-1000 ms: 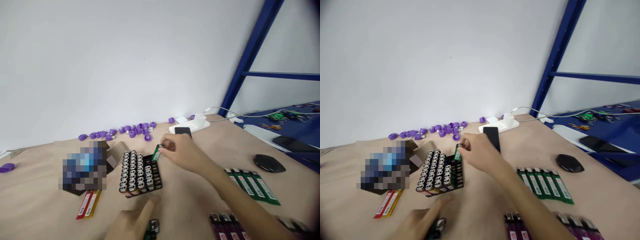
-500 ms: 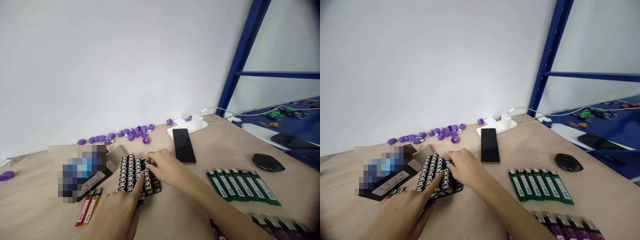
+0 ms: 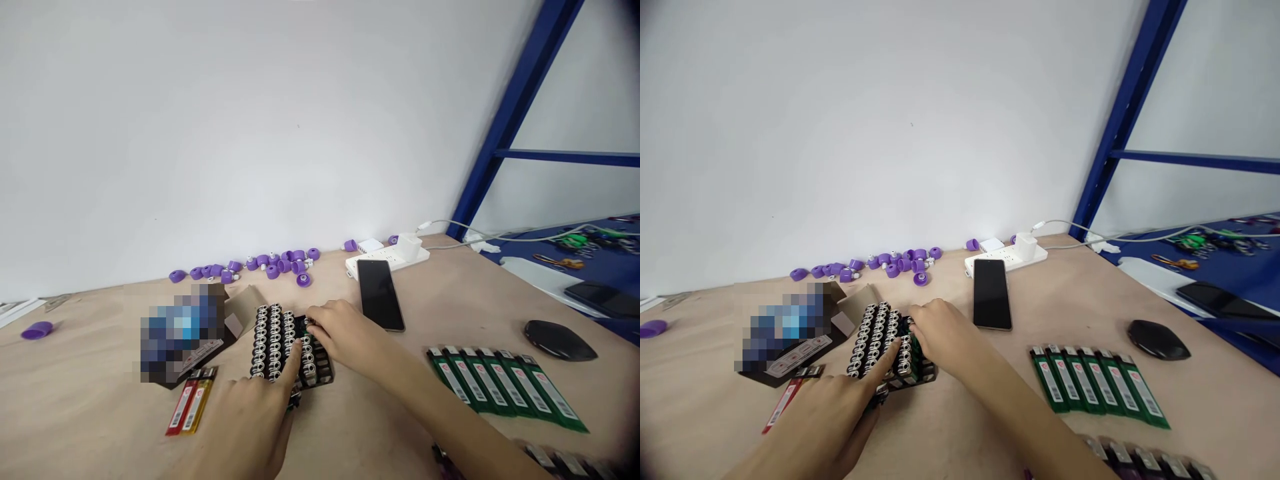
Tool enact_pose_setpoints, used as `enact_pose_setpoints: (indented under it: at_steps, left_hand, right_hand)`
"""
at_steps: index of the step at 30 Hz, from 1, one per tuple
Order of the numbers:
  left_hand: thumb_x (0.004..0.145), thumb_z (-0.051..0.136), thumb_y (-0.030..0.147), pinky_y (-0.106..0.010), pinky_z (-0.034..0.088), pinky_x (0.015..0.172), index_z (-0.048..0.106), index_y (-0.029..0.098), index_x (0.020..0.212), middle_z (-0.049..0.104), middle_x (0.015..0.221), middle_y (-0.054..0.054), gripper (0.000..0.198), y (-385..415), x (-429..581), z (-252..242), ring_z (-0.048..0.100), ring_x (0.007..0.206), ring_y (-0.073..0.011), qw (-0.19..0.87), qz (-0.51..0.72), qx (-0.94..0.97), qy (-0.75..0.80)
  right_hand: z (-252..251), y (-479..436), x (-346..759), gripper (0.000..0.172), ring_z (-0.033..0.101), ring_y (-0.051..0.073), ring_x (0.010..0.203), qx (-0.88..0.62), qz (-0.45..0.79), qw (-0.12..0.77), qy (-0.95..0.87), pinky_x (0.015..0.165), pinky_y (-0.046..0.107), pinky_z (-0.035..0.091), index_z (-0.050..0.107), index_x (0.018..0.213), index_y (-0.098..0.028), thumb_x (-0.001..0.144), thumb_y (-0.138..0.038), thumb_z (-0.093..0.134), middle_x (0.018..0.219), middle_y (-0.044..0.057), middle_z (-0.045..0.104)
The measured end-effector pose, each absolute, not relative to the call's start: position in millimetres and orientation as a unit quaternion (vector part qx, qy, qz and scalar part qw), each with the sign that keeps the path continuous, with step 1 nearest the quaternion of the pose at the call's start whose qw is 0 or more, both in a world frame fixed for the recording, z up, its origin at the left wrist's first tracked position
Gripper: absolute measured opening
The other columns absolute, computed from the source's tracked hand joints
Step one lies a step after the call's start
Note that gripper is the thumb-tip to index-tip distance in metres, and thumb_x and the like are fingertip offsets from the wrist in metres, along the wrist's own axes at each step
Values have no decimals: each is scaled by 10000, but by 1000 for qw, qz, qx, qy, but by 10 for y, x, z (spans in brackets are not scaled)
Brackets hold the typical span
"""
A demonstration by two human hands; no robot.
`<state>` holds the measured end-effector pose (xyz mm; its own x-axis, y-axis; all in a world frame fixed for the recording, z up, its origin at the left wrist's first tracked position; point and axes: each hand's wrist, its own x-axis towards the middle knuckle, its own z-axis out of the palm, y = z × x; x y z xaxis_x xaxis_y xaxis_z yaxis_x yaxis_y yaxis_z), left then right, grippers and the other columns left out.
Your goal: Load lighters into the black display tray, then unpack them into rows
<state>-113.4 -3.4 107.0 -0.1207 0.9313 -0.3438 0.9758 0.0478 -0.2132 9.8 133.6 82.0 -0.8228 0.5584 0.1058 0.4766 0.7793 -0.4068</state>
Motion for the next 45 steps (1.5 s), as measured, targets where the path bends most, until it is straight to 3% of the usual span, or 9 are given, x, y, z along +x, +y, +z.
enact_pose_setpoints:
  at_steps: [3, 8, 16, 19, 28, 33, 37, 41, 45]
  left_hand:
    - [887, 447, 108, -442, 574, 694, 264, 225, 1567, 763, 963, -173, 714, -44, -1106, 1063, 743, 804, -358, 32, -198, 661, 723]
    - [879, 448, 93, -485, 582, 720, 269, 207, 1564, 744, 1094, -204, 717, -67, -1090, 1049, 734, 863, -373, 16, -182, 666, 723]
    - [875, 452, 144, -525, 587, 689, 223, 195, 1579, 757, 998, -178, 742, -61, -1185, 993, 738, 825, -394, 54, -179, 677, 712]
    - [869, 441, 151, -527, 588, 663, 213, 189, 1582, 761, 961, -172, 750, -63, -1213, 951, 740, 796, -395, 48, -178, 680, 710]
    - [830, 428, 152, -510, 577, 547, 264, 143, 1569, 756, 813, -159, 757, -76, -1257, 826, 731, 661, -402, -17, -143, 712, 687]
    - [842, 407, 131, -504, 588, 575, 232, 111, 1571, 765, 912, -186, 750, -59, -1212, 957, 746, 717, -401, 26, -172, 708, 685]
    - [839, 420, 139, -456, 579, 550, 257, 113, 1566, 767, 902, -181, 746, -62, -1231, 921, 744, 692, -382, 1, -167, 715, 679]
    - [812, 477, 184, -422, 549, 498, 318, 154, 1553, 761, 830, -155, 759, -101, -1283, 761, 724, 623, -372, -68, -131, 721, 677]
    - [800, 499, 168, -402, 545, 520, 336, 191, 1548, 761, 834, -140, 766, -128, -1283, 742, 723, 624, -353, -69, -118, 713, 688]
  right_hand:
    - [848, 1304, 84, 171, 672, 209, 894, -267, 179, 101, -941, 751, 283, 444, 682, 1014, -156, 975, -150, 515, 946, 98, 725]
    - [841, 1306, 79, 183, 681, 223, 889, -293, 165, 99, -936, 741, 291, 454, 678, 997, -139, 986, -152, 496, 935, 115, 724]
    - [858, 1280, 67, 223, 672, 233, 962, -266, 143, 79, -950, 790, 303, 475, 673, 1119, -158, 987, -144, 493, 1008, 116, 725]
    - [879, 1261, 58, 222, 675, 255, 944, -269, 129, 70, -952, 785, 326, 485, 682, 1083, -129, 991, -141, 481, 983, 136, 728]
    - [897, 1257, 40, 237, 675, 263, 946, -257, 119, 59, -957, 793, 333, 492, 685, 1056, -120, 992, -123, 458, 991, 135, 733]
    - [880, 1289, 63, 266, 689, 209, 888, -232, 132, 54, -962, 750, 278, 486, 674, 1096, -160, 968, -81, 455, 980, 97, 742]
    - [867, 1267, 73, 247, 686, 241, 846, -242, 125, 51, -961, 705, 305, 488, 679, 1010, -122, 932, -56, 453, 942, 129, 729]
    - [865, 1238, 59, 250, 669, 284, 912, -244, 116, 45, -962, 760, 342, 494, 676, 1000, -95, 889, -27, 463, 955, 166, 711]
    - [871, 1239, 33, 307, 653, 310, 943, -241, 122, 36, -962, 809, 378, 495, 675, 1030, -53, 822, 38, 469, 958, 195, 702]
